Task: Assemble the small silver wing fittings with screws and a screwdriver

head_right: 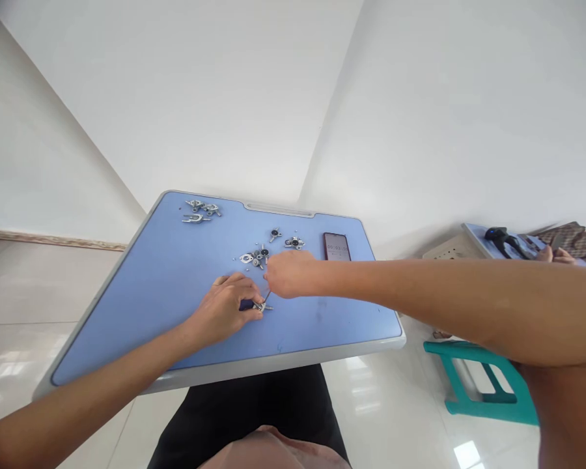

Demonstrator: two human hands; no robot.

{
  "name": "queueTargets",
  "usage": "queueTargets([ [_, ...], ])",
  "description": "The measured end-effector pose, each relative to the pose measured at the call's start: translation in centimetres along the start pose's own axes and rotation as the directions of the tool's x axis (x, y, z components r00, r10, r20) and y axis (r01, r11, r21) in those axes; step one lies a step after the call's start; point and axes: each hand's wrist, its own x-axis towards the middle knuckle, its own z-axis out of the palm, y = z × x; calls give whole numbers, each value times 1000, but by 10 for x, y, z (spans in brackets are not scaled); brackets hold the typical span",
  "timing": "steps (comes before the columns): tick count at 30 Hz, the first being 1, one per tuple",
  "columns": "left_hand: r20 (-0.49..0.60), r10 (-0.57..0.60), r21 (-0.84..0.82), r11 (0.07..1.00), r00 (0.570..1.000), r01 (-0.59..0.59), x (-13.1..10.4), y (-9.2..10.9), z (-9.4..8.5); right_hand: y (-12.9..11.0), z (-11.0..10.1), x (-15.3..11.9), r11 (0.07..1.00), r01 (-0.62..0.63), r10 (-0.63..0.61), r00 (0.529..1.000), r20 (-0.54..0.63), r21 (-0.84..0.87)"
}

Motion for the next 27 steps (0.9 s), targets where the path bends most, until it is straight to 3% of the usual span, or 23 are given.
queueTargets([
  [4, -24, 23, 69, 997, 999, -21, -3, 1, 1, 1, 11, -4, 990, -19, 29, 997, -66, 141],
  [7, 12, 38, 108, 993, 999, -39, -4, 2, 3, 1, 23, -11, 942, 71, -1, 978, -208, 329],
  [11, 5, -3, 114, 994, 1000, 2, -5, 2, 4, 3, 37, -7, 830, 241, -112, 955, -274, 503],
  [16, -40, -56, 111, 992, 998, 60, -6, 10, 4, 1, 52, 19, 822, 344, -108, 876, -469, 454],
  [19, -75, -69, 107, 991, 995, 77, -5, 15, 6, -1, 59, 26, 809, 362, -75, 844, -530, 463],
  [23, -101, -108, 85, 989, 989, 117, -5, 17, 11, 4, 67, 19, 767, 358, -15, 840, -543, 532],
  [27, -114, -128, 92, 986, 985, 139, -6, 16, 14, 15, 75, 2, 745, 456, -140, 820, -555, 486],
])
